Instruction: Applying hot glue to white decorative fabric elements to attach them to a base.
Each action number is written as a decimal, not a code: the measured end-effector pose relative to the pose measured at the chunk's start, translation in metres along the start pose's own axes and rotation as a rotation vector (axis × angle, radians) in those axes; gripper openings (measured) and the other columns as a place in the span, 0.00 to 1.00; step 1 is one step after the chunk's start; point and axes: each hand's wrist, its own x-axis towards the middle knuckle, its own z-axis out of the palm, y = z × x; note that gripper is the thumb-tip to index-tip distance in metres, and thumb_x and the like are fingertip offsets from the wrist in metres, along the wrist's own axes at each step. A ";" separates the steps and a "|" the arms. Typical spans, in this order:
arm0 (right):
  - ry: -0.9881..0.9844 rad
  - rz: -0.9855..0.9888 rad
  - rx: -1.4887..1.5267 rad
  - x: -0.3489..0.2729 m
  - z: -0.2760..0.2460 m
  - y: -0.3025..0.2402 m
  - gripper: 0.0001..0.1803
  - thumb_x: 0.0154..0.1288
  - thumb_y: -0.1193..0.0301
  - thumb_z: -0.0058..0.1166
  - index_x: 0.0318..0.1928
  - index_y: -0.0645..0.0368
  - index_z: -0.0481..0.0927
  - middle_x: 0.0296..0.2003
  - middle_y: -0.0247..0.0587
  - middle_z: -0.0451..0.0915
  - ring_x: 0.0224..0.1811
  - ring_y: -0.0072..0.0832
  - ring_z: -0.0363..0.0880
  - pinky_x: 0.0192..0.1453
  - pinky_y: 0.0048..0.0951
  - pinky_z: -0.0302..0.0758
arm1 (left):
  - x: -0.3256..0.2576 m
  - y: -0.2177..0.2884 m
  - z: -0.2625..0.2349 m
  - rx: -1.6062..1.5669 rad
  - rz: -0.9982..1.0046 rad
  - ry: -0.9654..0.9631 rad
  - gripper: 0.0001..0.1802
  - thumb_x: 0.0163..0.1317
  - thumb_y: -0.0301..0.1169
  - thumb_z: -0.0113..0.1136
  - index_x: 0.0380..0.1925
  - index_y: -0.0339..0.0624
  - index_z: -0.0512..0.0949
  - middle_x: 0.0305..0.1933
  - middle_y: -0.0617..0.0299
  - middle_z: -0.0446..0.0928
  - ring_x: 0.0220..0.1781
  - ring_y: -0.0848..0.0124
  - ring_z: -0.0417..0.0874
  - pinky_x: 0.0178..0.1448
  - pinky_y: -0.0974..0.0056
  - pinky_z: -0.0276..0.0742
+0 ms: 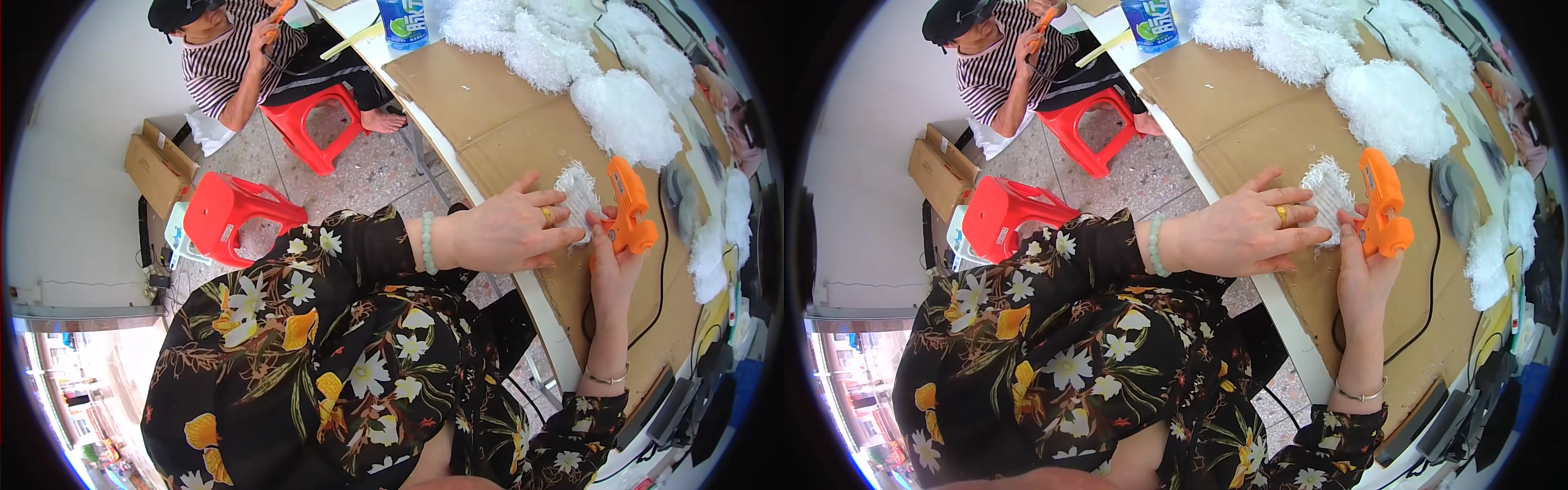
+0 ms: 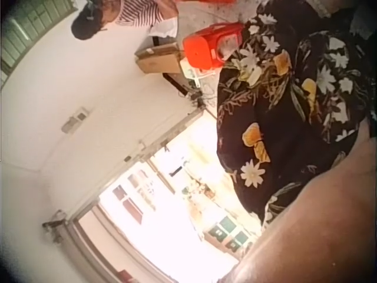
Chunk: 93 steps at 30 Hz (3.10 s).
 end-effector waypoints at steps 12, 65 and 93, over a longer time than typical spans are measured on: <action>0.009 -0.026 0.064 -0.004 0.001 0.005 0.17 0.66 0.81 0.51 0.55 0.65 0.69 0.48 0.39 0.74 0.52 0.28 0.78 0.56 0.28 0.73 | -0.008 0.000 -0.003 0.072 -0.042 0.196 0.31 0.54 0.41 0.65 0.59 0.50 0.70 0.48 0.59 0.79 0.58 0.58 0.76 0.63 0.39 0.65; -0.415 0.387 -0.120 -0.041 -0.045 -0.044 0.14 0.65 0.71 0.56 0.47 0.62 0.72 0.40 0.33 0.75 0.40 0.22 0.76 0.47 0.25 0.72 | 0.014 -0.037 -0.007 0.086 0.101 0.202 0.19 0.52 0.23 0.64 0.46 0.47 0.80 0.36 0.60 0.82 0.50 0.58 0.79 0.55 0.59 0.74; -0.359 0.410 -0.217 -0.060 -0.057 -0.056 0.18 0.63 0.72 0.58 0.51 0.60 0.67 0.37 0.32 0.72 0.34 0.19 0.72 0.40 0.24 0.71 | 0.016 -0.024 -0.028 0.044 0.135 0.171 0.18 0.57 0.21 0.58 0.49 0.37 0.75 0.51 0.51 0.79 0.54 0.59 0.78 0.62 0.57 0.70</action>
